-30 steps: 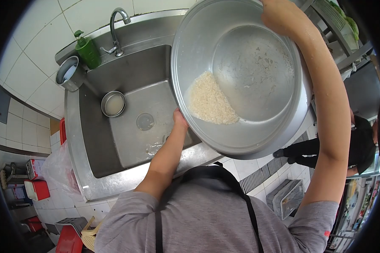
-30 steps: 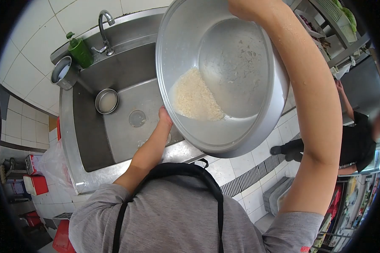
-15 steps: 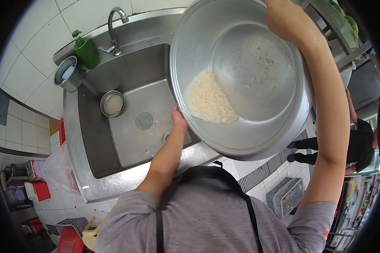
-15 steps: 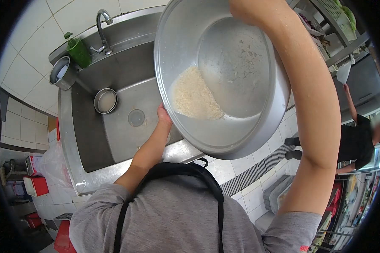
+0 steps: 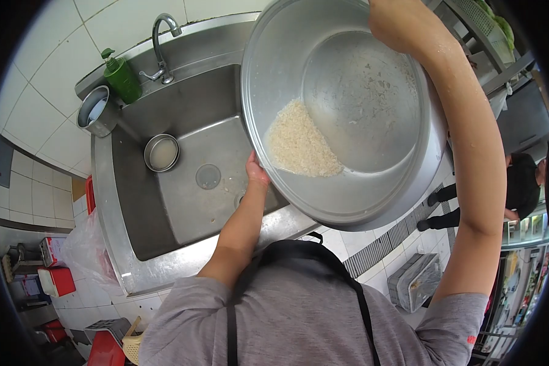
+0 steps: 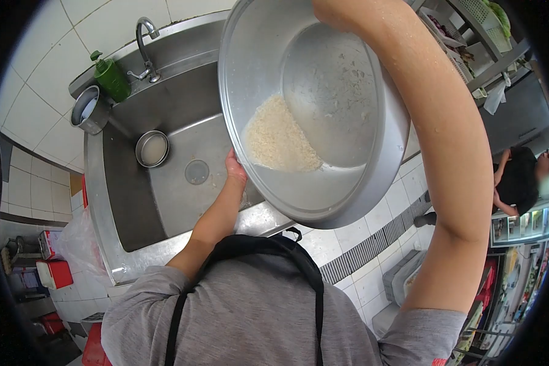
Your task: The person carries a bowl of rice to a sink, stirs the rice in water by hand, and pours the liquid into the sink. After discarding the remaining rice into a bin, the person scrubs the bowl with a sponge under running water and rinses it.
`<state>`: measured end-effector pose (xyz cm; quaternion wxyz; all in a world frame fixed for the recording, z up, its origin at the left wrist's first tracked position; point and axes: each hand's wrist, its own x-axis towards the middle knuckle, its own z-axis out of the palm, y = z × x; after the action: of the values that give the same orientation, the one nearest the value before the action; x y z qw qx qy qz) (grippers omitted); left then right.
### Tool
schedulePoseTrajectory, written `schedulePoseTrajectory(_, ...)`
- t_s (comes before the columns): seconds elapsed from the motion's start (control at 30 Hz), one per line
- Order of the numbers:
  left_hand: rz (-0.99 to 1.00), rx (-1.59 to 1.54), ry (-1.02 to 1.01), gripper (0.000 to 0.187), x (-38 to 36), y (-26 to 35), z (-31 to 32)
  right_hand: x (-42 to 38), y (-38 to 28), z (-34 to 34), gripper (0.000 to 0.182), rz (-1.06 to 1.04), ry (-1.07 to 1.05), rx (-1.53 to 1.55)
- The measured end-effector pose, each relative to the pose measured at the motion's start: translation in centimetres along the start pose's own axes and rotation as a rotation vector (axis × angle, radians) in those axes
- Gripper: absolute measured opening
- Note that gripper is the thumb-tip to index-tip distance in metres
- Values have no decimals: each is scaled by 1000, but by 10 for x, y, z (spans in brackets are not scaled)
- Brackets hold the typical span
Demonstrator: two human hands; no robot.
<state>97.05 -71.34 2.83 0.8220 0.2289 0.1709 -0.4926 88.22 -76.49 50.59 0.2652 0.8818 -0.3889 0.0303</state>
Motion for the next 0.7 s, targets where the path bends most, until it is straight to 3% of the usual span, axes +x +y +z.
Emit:
schedulePoseTrajectory(0.27, -13, -38, 20, 46, -8, 2, 11, -9, -8, -7, 46, -53, 70, -15)
schedulePoseTrajectory(0.7, -34, -23, 30, 45, -6, 2, 11, 3, -7, -5, 46, 3, -37, 7)
